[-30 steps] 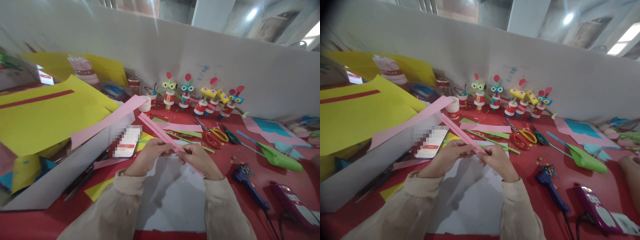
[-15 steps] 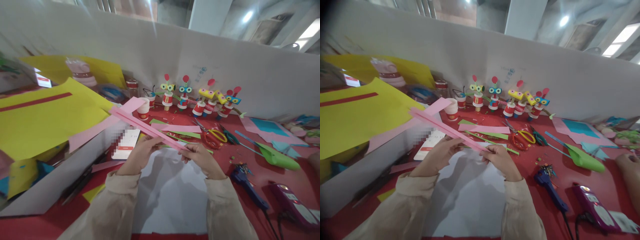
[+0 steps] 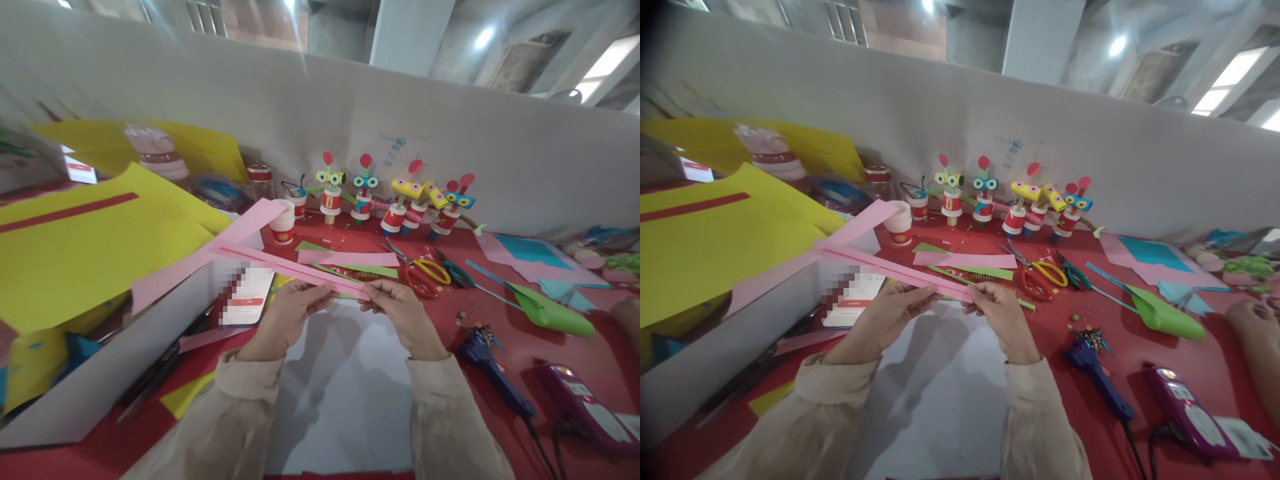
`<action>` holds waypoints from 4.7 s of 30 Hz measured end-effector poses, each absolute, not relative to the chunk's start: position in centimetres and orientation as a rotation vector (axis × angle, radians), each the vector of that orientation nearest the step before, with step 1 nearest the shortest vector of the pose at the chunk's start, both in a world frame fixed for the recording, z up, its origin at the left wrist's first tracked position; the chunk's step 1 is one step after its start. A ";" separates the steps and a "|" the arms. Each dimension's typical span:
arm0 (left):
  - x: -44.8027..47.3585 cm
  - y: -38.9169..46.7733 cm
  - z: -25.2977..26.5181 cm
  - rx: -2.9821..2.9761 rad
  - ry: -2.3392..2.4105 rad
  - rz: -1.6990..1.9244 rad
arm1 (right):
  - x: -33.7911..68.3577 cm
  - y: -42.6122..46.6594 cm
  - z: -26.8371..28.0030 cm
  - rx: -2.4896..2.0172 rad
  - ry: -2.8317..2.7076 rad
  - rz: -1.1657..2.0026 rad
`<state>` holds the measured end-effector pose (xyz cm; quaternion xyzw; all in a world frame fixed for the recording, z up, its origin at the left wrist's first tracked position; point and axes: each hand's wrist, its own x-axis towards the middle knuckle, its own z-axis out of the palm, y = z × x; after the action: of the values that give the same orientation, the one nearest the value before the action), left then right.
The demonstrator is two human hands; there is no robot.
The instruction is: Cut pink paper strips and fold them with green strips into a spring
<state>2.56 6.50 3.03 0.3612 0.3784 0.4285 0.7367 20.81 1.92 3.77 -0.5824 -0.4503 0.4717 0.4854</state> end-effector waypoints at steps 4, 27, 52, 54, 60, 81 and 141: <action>2.8 6.4 3.3 0.788 0.872 0.967 | 20.5 2.0 3.8 -1.401 -1.121 1.088; 3.6 5.5 3.3 0.907 0.851 0.932 | 18.9 1.9 3.0 -1.350 -1.242 0.968; 3.8 5.5 2.7 0.790 0.768 0.984 | 18.6 1.8 3.0 -1.262 -1.086 1.131; 3.9 5.5 2.8 0.796 0.785 1.002 | 18.5 1.8 3.0 -1.277 -1.066 1.156; 3.9 5.5 2.7 0.827 0.865 1.058 | 18.6 1.9 3.1 -1.354 -1.003 1.164; 3.3 5.9 3.5 0.502 0.638 1.069 | 18.0 1.5 3.6 -1.169 -1.094 1.101; 3.6 6.0 2.5 0.753 0.776 1.062 | 18.1 1.1 3.7 -1.459 -1.619 0.555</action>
<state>3.55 6.00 2.45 0.3416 0.3518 0.4817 0.7263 18.05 1.06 3.72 -0.5852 -0.6493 0.2225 0.4317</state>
